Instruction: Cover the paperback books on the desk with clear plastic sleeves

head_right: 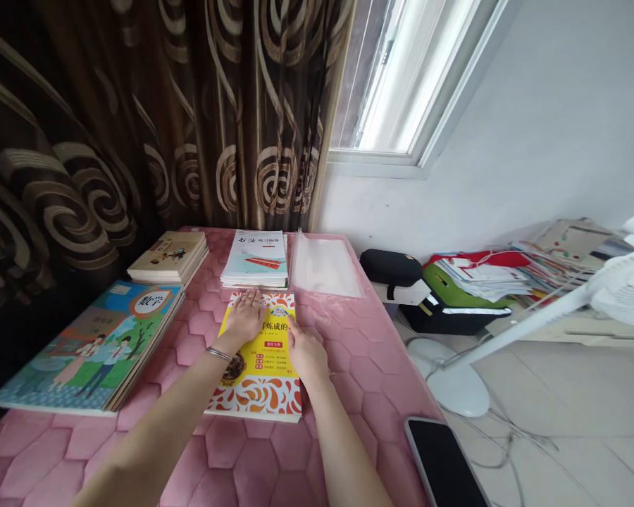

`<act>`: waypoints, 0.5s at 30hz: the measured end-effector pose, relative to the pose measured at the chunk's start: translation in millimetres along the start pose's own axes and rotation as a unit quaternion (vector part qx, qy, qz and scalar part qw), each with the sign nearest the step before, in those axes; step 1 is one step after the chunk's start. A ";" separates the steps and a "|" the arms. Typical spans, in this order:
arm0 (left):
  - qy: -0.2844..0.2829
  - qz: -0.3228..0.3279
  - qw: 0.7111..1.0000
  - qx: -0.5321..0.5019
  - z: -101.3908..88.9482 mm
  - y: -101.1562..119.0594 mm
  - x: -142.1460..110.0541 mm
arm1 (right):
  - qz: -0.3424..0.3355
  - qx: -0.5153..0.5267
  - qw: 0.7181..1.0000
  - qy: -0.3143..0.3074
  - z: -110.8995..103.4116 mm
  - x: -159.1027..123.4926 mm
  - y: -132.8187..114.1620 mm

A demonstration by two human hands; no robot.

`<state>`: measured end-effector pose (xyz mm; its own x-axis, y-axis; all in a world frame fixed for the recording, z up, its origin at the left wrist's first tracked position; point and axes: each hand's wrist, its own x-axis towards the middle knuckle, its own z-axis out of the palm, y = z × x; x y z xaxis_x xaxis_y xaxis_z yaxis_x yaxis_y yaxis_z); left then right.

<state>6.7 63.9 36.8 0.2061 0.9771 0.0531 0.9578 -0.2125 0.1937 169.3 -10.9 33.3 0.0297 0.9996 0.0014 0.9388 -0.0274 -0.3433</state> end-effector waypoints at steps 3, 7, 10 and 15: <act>0.004 0.024 1.000 0.006 -1.4 -3.6 -1.7 | -0.004 -0.005 1.000 0.000 0.5 0.0 0.3; 0.008 0.064 0.998 0.015 0.2 1.0 -27.9 | 0.003 -0.013 1.000 -0.002 0.6 -0.2 -0.4; 0.025 0.103 0.994 0.028 6.3 5.5 -69.4 | 0.001 -0.012 1.000 0.000 0.7 -0.2 -0.6; 0.054 0.225 0.972 0.036 7.9 -20.1 -141.0 | 0.001 -0.003 1.000 -0.005 0.6 -0.7 -0.4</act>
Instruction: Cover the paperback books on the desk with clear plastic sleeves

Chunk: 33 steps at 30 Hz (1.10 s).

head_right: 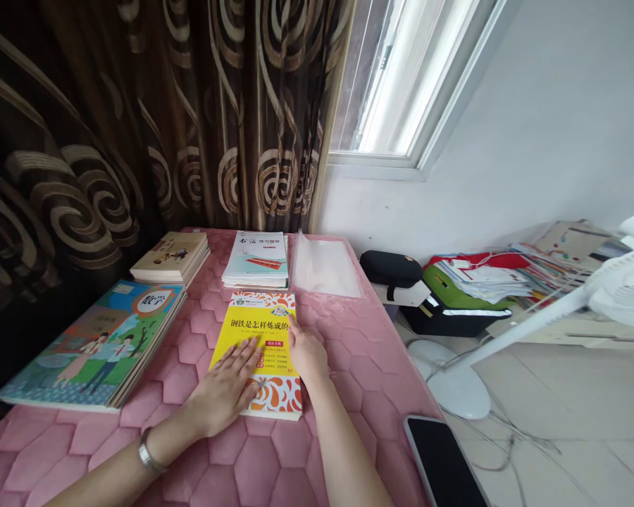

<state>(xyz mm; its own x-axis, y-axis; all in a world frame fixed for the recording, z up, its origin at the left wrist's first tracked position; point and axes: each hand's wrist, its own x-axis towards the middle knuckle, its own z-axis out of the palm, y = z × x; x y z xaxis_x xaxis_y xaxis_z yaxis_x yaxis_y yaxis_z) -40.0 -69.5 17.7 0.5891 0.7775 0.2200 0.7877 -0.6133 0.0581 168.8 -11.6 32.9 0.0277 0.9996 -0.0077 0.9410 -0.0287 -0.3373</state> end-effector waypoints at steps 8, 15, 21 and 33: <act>0.012 -0.073 0.996 0.045 -6.5 -11.9 -39.8 | 0.000 -0.018 1.000 -0.004 -1.5 -1.2 -3.0; -0.028 -0.105 0.994 0.004 7.1 61.1 20.4 | -0.004 -0.032 0.999 -0.001 0.8 0.8 -1.9; -0.017 0.028 0.999 -0.031 3.2 58.3 15.8 | -0.014 -0.008 1.000 0.002 0.8 3.2 2.4; 0.041 0.067 0.996 0.032 22.3 67.4 7.1 | -0.043 0.204 0.978 0.033 2.5 6.9 15.9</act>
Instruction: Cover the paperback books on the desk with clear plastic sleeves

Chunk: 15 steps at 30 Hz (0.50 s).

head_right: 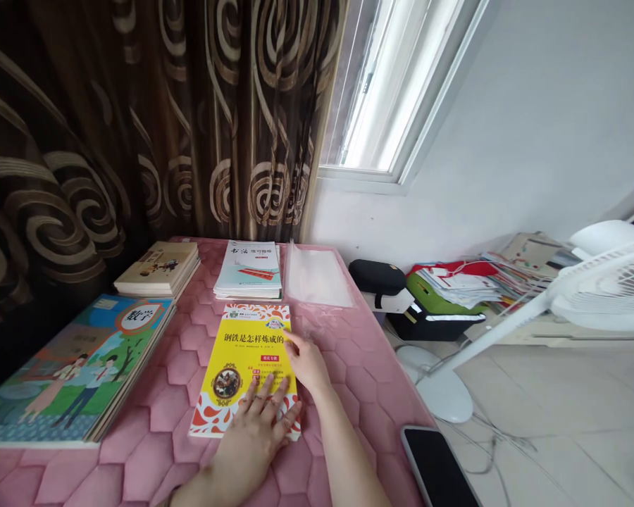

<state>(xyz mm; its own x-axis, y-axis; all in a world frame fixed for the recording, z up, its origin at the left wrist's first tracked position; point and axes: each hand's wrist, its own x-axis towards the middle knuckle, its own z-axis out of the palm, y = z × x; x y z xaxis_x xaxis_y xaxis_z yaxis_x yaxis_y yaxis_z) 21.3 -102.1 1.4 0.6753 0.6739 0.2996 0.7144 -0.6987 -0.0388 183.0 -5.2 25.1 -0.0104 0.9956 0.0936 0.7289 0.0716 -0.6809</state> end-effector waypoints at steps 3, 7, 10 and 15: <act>-0.007 0.003 1.000 -0.001 -1.0 -2.6 0.7 | 0.015 0.026 1.000 0.000 -0.6 0.5 2.0; -0.018 0.008 1.000 0.002 1.6 -4.3 2.7 | -0.001 -0.057 0.998 0.025 -5.1 1.4 -9.9; -0.016 0.021 1.000 -0.013 5.5 -5.2 3.0 | -0.080 -0.152 0.984 0.037 -1.9 3.0 -34.7; -0.039 0.019 0.998 -0.047 9.4 -7.1 2.0 | -0.276 -0.183 0.934 -0.137 27.8 17.2 -67.9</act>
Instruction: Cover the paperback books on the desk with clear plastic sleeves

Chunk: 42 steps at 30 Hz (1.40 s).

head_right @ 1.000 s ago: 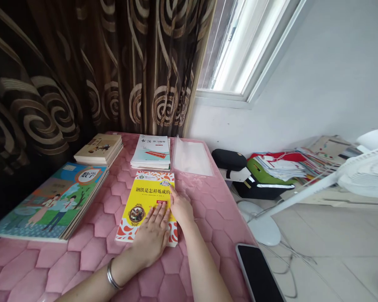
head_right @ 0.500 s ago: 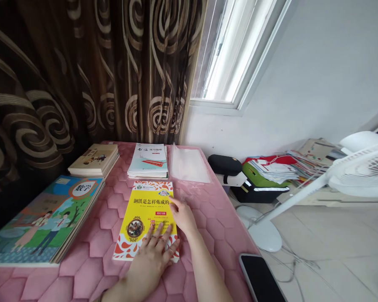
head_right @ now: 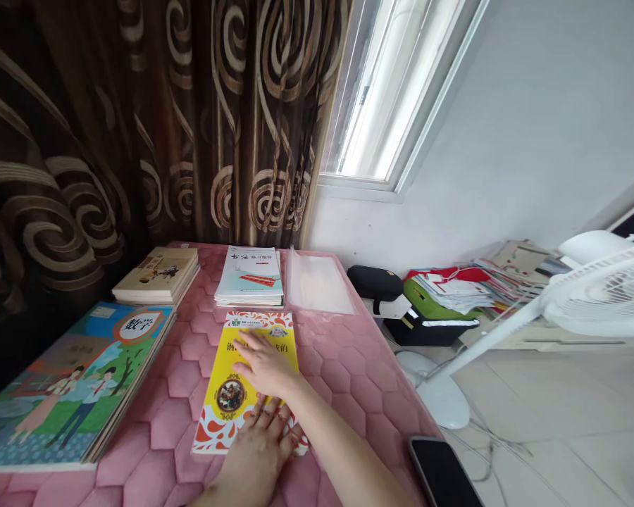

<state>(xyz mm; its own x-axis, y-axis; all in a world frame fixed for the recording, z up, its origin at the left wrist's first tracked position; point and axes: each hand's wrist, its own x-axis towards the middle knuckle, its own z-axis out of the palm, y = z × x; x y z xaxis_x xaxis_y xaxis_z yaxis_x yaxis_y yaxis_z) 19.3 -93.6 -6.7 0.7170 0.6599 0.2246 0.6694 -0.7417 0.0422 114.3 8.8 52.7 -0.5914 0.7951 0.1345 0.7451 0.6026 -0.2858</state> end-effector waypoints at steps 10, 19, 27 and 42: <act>0.056 0.038 0.998 0.011 2.8 1.0 -1.7 | 0.174 -0.074 0.981 -0.049 -7.9 27.6 72.3; 0.159 0.118 0.980 -0.031 6.5 8.2 -0.9 | -0.004 -0.024 0.998 -0.054 9.9 -39.7 3.5; 0.164 -0.160 0.967 -0.107 -30.8 -18.0 -4.6 | 0.125 -0.050 0.991 0.026 27.0 -71.1 5.8; 0.097 -0.338 0.935 0.037 -2.4 -85.7 -14.7 | 0.294 0.018 0.939 0.179 42.3 -80.4 9.4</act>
<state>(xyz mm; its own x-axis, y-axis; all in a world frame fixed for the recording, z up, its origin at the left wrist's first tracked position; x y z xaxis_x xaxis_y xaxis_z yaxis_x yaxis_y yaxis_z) -49.1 -40.0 -11.3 0.0800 0.9354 0.3444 0.9740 -0.1469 0.1727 155.8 -52.3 -0.9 0.0650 0.9656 0.2519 0.8954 0.0550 -0.4419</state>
